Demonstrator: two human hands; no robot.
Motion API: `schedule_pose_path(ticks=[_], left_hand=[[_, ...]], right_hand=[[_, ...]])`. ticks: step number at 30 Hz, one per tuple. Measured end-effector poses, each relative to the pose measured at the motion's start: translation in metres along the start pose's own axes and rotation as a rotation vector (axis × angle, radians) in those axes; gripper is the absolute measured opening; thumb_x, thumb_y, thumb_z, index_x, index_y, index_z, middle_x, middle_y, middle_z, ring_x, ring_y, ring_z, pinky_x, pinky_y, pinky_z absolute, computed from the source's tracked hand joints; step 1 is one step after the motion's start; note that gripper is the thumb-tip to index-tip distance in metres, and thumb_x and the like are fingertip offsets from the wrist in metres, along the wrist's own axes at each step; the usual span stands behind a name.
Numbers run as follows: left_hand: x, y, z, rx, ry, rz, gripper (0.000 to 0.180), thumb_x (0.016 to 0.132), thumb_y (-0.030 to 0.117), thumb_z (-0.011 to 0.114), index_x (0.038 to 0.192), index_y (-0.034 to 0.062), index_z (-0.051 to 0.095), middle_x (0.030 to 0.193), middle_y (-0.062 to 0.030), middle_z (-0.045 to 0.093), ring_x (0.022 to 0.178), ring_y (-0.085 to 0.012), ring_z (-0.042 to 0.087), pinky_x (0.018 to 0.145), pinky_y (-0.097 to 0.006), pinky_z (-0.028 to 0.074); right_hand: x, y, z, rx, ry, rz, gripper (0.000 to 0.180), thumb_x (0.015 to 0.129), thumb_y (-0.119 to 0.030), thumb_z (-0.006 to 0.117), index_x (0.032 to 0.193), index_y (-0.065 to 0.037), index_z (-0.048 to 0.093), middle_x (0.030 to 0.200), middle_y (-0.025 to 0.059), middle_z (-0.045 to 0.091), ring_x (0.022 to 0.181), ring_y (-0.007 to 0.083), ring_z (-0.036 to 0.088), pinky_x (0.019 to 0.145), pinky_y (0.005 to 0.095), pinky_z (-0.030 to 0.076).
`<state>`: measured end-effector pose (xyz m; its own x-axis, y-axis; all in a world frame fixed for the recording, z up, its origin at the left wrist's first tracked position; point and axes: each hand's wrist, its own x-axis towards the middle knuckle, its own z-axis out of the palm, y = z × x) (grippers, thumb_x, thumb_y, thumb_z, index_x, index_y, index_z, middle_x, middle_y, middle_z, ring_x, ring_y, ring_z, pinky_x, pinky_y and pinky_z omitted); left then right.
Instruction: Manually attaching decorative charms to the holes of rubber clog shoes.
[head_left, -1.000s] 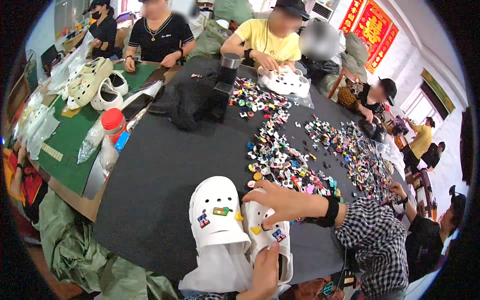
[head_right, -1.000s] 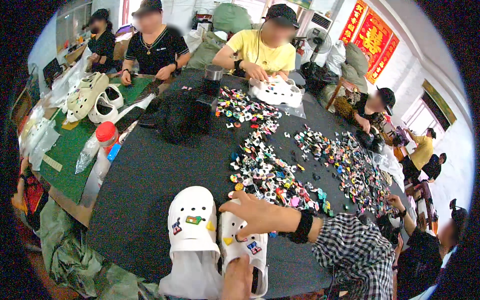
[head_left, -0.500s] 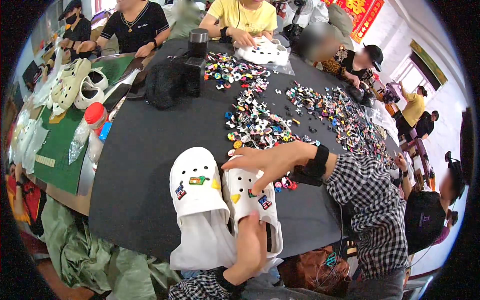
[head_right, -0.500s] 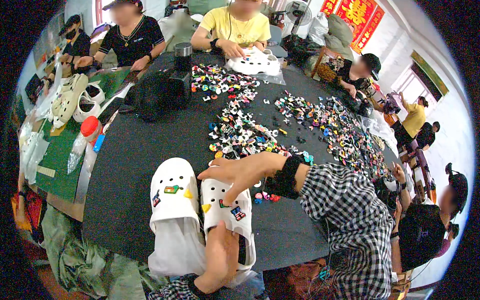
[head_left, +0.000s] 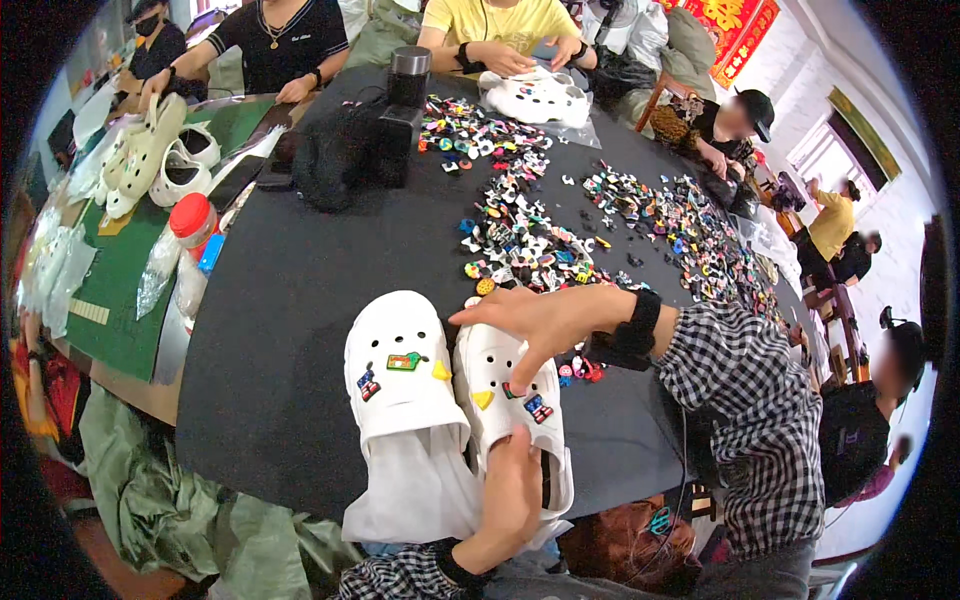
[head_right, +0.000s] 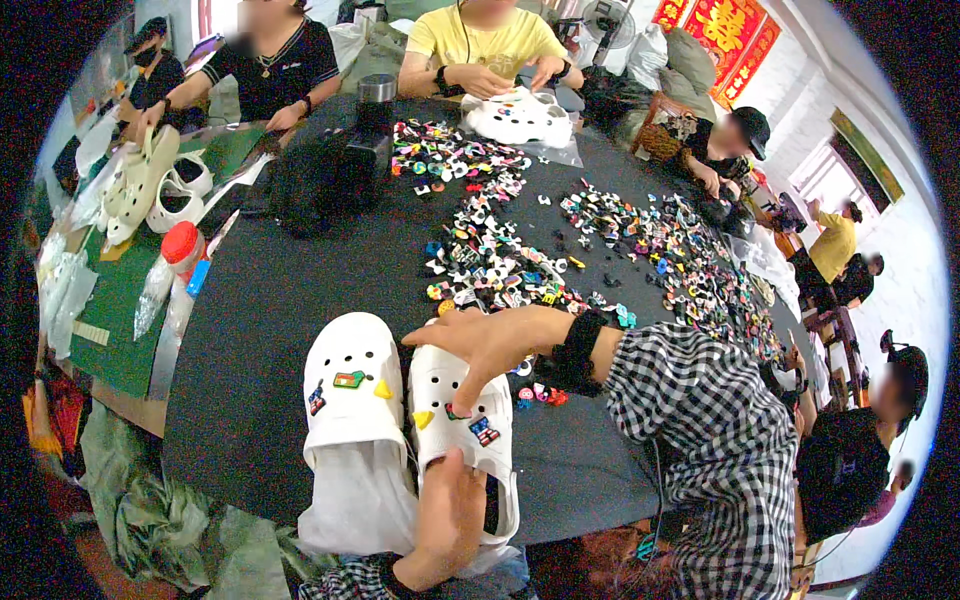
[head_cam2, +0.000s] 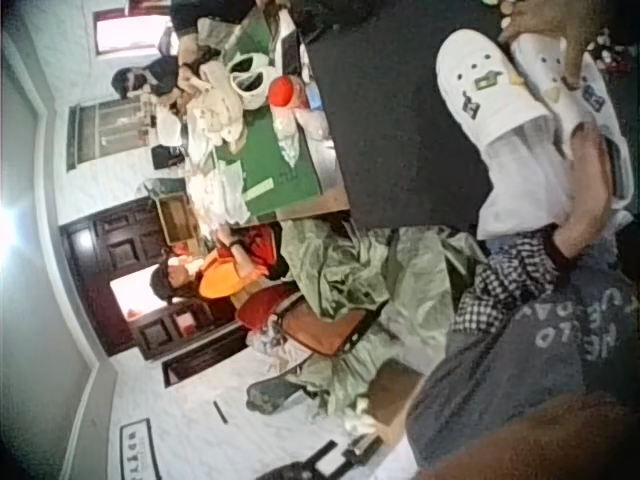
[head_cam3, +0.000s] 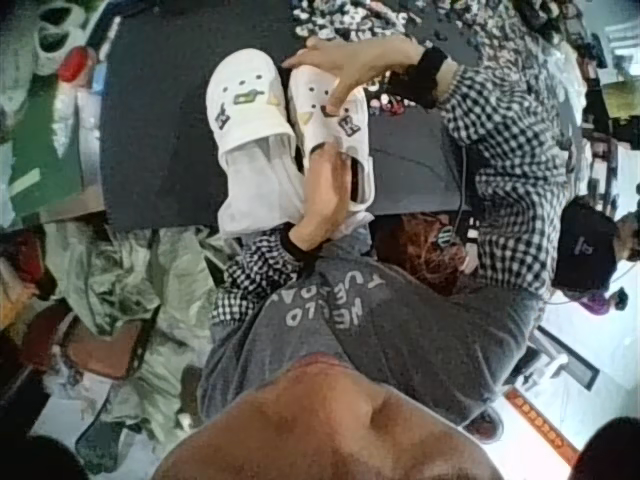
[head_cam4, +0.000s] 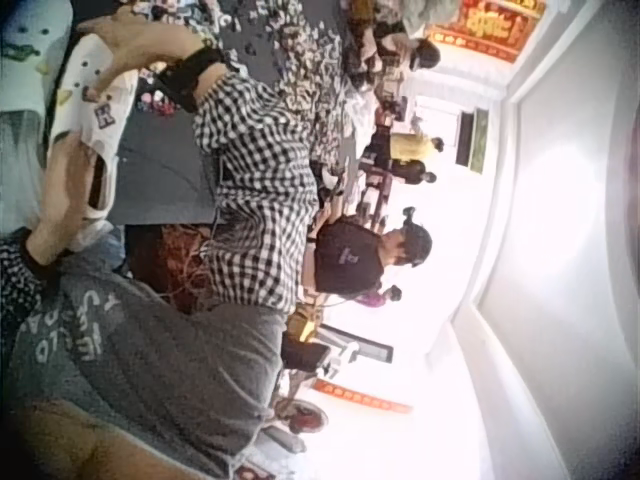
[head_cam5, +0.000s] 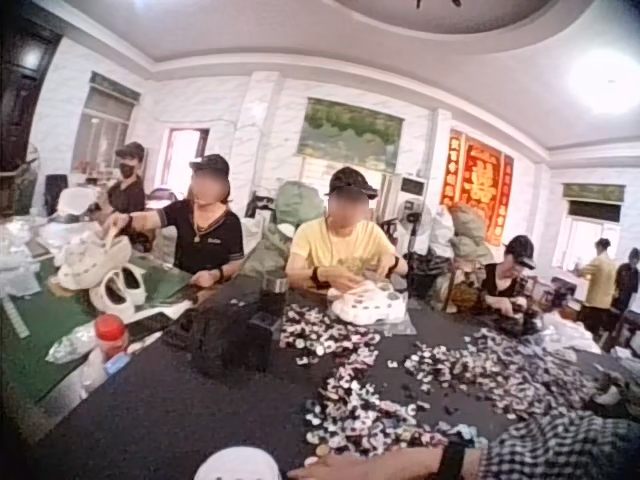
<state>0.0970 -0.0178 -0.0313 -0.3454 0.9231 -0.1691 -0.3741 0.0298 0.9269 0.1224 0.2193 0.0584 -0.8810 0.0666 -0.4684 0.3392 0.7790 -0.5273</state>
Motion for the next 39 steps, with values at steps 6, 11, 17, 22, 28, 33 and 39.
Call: schedule_pose_path(ticks=[6,11,17,22,28,33,39], left_hand=[[-0.002,0.018,0.006,0.557,-0.045,0.038,0.024,0.098,0.017,0.052,0.104,-0.0059,0.054,0.094,-0.0153,0.059,0.089,-0.0291,0.058,0.078,-0.043,0.046],[-0.002,0.004,0.011,-0.454,-0.029,-0.427,0.031,0.103,0.033,0.047,0.091,0.0059,0.055,0.072,0.0061,0.039,0.064,-0.0039,0.032,0.055,-0.024,0.026],[0.0,0.005,0.01,-0.337,-0.159,-0.392,0.032,0.103,0.031,0.043,0.093,0.0023,0.055,0.081,0.0017,0.048,0.076,-0.0083,0.042,0.068,-0.028,0.037],[0.001,0.013,0.014,-0.38,-0.061,-0.357,0.033,0.103,0.031,0.042,0.091,0.0023,0.054,0.08,0.0014,0.047,0.075,-0.0087,0.041,0.068,-0.028,0.037],[0.003,0.02,0.016,-0.745,0.036,-0.377,0.032,0.103,0.024,0.044,0.125,0.0009,0.049,0.12,-0.0076,0.058,0.113,-0.0189,0.054,0.103,-0.038,0.038],[0.006,0.031,0.018,-0.885,0.004,-0.22,0.041,0.104,0.026,0.044,0.134,-0.0012,0.041,0.134,-0.0081,0.05,0.124,-0.0175,0.047,0.108,-0.036,0.035],[0.008,0.034,0.018,-0.839,0.016,-0.19,0.046,0.105,0.028,0.041,0.141,0.001,0.035,0.142,-0.0101,0.045,0.132,-0.0202,0.041,0.112,-0.038,0.03]], right_hand=[[0.0,-0.005,0.003,-0.028,0.028,0.091,0.108,0.064,-0.039,0.084,0.15,-0.007,0.027,0.135,0.0252,0.043,0.126,0.0406,0.038,0.108,0.0461,0.03],[0.003,-0.015,0.008,-0.087,0.09,0.092,0.102,0.065,-0.033,0.083,0.148,-0.008,0.031,0.131,0.0227,0.047,0.122,0.0402,0.041,0.105,0.0454,0.033],[0.007,-0.009,0.008,-0.091,0.095,0.081,0.102,0.059,-0.031,0.085,0.146,-0.008,0.037,0.126,0.0231,0.048,0.119,0.0395,0.043,0.104,0.0446,0.035],[0.009,-0.007,0.006,-0.065,0.066,0.076,0.105,0.059,-0.034,0.085,0.147,-0.007,0.035,0.126,0.0237,0.048,0.12,0.0385,0.043,0.105,0.0432,0.033],[0.0,0.001,0.011,-0.051,0.173,-0.034,0.11,0.061,-0.041,0.085,0.149,-0.003,0.029,0.137,0.0261,0.044,0.127,0.0414,0.041,0.107,0.0452,0.036],[-0.041,-0.012,0.03,-0.013,0.487,-0.076,0.082,0.08,-0.025,0.077,0.146,-0.002,0.034,0.143,0.0225,0.041,0.134,0.0361,0.039,0.113,0.0403,0.031],[-0.083,-0.044,0.077,0.131,0.83,-0.009,0.046,0.085,-0.013,0.071,0.126,-0.001,0.054,0.122,0.0195,0.054,0.115,0.036,0.054,0.098,0.0398,0.045]])
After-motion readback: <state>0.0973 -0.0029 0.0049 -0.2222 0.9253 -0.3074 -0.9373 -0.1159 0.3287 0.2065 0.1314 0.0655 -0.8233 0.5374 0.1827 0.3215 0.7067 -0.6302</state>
